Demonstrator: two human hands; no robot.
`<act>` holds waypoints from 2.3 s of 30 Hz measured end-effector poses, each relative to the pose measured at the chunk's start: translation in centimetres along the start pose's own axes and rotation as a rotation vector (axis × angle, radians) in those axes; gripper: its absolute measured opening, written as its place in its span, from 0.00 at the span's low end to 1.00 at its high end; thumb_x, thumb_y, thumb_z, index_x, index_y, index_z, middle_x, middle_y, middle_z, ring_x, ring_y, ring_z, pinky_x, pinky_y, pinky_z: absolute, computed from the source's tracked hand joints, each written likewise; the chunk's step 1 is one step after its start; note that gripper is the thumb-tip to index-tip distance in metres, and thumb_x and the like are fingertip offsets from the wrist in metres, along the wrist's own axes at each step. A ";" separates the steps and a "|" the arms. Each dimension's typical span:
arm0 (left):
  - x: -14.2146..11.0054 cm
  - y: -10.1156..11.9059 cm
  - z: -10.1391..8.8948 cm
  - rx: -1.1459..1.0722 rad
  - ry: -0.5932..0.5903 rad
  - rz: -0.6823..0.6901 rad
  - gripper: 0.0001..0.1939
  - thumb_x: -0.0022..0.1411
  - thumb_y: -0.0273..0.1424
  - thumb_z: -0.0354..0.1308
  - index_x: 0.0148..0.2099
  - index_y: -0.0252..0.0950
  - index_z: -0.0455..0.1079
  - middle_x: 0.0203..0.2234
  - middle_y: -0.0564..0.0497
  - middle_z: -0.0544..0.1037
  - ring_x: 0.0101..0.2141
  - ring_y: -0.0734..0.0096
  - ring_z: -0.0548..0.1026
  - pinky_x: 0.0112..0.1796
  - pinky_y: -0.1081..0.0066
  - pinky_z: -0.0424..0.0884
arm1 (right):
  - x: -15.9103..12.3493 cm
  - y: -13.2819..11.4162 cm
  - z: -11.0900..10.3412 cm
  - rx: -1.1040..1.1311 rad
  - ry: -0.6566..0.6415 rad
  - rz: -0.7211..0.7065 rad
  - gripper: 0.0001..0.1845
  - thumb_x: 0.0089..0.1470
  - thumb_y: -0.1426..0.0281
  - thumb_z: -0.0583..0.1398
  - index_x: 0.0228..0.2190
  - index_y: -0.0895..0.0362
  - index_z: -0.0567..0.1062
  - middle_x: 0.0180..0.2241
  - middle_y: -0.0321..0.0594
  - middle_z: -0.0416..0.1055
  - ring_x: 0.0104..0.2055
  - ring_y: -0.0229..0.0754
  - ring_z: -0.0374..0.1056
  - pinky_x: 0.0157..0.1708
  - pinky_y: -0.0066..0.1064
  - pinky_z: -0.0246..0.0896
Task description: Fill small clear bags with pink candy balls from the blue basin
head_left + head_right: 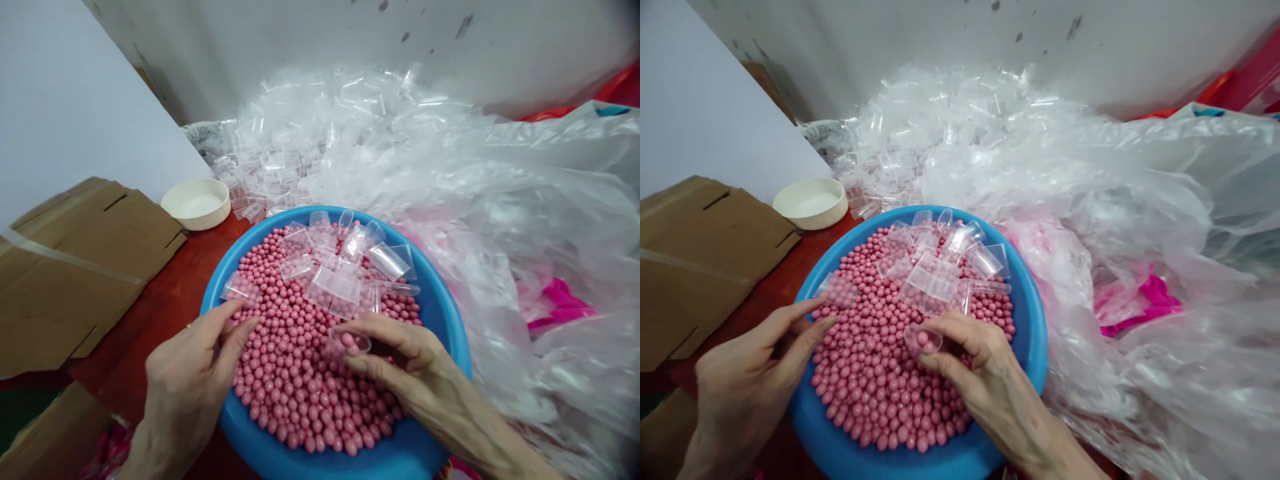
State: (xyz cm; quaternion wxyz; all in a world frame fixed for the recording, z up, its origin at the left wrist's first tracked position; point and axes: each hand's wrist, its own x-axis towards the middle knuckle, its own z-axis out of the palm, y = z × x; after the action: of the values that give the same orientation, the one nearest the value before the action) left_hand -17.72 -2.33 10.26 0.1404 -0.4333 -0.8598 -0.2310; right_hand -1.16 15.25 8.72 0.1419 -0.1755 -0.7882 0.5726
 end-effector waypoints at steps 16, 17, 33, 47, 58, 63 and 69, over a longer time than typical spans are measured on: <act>0.2 2.2 1.2 -0.292 -0.099 0.399 0.06 0.62 0.31 0.54 0.40 0.34 0.68 0.28 0.53 0.78 0.28 0.77 0.75 0.33 0.81 0.70 | 0.2 0.4 1.0 -0.406 0.153 -0.236 0.12 0.55 0.69 0.57 0.41 0.53 0.76 0.35 0.41 0.77 0.37 0.45 0.73 0.33 0.32 0.71; 0.2 2.2 1.3 -0.289 -0.103 0.396 0.06 0.62 0.31 0.54 0.40 0.35 0.68 0.28 0.52 0.78 0.29 0.76 0.75 0.33 0.80 0.70 | 0.1 0.5 1.2 -0.437 0.148 -0.249 0.13 0.55 0.69 0.57 0.42 0.53 0.76 0.36 0.42 0.76 0.38 0.45 0.73 0.34 0.32 0.71; 0.2 1.4 2.3 -0.309 -0.414 0.282 0.04 0.58 0.24 0.57 0.38 0.32 0.70 0.31 0.48 0.78 0.28 0.69 0.75 0.28 0.72 0.71 | 1.2 1.6 2.1 -0.465 -0.037 -0.290 0.09 0.57 0.77 0.53 0.35 0.55 0.72 0.29 0.36 0.73 0.30 0.39 0.70 0.29 0.28 0.66; 0.9 2.5 1.1 -0.601 -0.358 0.246 0.14 0.54 0.23 0.63 0.42 0.40 0.69 0.32 0.57 0.77 0.33 0.77 0.75 0.33 0.82 0.69 | 0.0 -0.8 3.0 -0.049 0.112 -0.288 0.15 0.51 0.81 0.60 0.40 0.56 0.75 0.34 0.35 0.77 0.35 0.35 0.73 0.35 0.21 0.66; 1.1 2.8 0.9 -0.715 -0.391 -0.014 0.10 0.53 0.18 0.60 0.35 0.38 0.72 0.26 0.58 0.78 0.28 0.79 0.75 0.29 0.82 0.69 | -0.1 -0.6 3.4 -0.136 0.242 -0.317 0.12 0.53 0.79 0.59 0.40 0.57 0.71 0.36 0.39 0.74 0.35 0.37 0.72 0.36 0.25 0.70; 0.9 2.5 1.1 -0.674 -0.468 0.049 0.09 0.56 0.19 0.57 0.36 0.36 0.71 0.28 0.57 0.77 0.30 0.78 0.75 0.32 0.80 0.68 | 0.3 -0.8 3.3 -0.146 0.124 -0.457 0.11 0.56 0.81 0.55 0.38 0.58 0.72 0.37 0.40 0.72 0.39 0.35 0.70 0.36 0.21 0.67; 0.7 2.3 1.2 -0.631 -0.434 0.107 0.06 0.58 0.21 0.56 0.36 0.37 0.69 0.30 0.56 0.76 0.32 0.78 0.74 0.34 0.81 0.67 | 0.1 -0.7 3.4 -0.160 0.162 -0.414 0.10 0.56 0.80 0.55 0.37 0.57 0.72 0.34 0.38 0.72 0.37 0.35 0.70 0.35 0.22 0.69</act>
State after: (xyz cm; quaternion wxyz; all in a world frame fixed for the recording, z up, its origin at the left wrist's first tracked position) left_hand -16.32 -0.08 10.15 -0.1731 -0.5382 -0.7323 -0.3796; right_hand -2.76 12.18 8.33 0.3047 -0.0660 -0.8364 0.4509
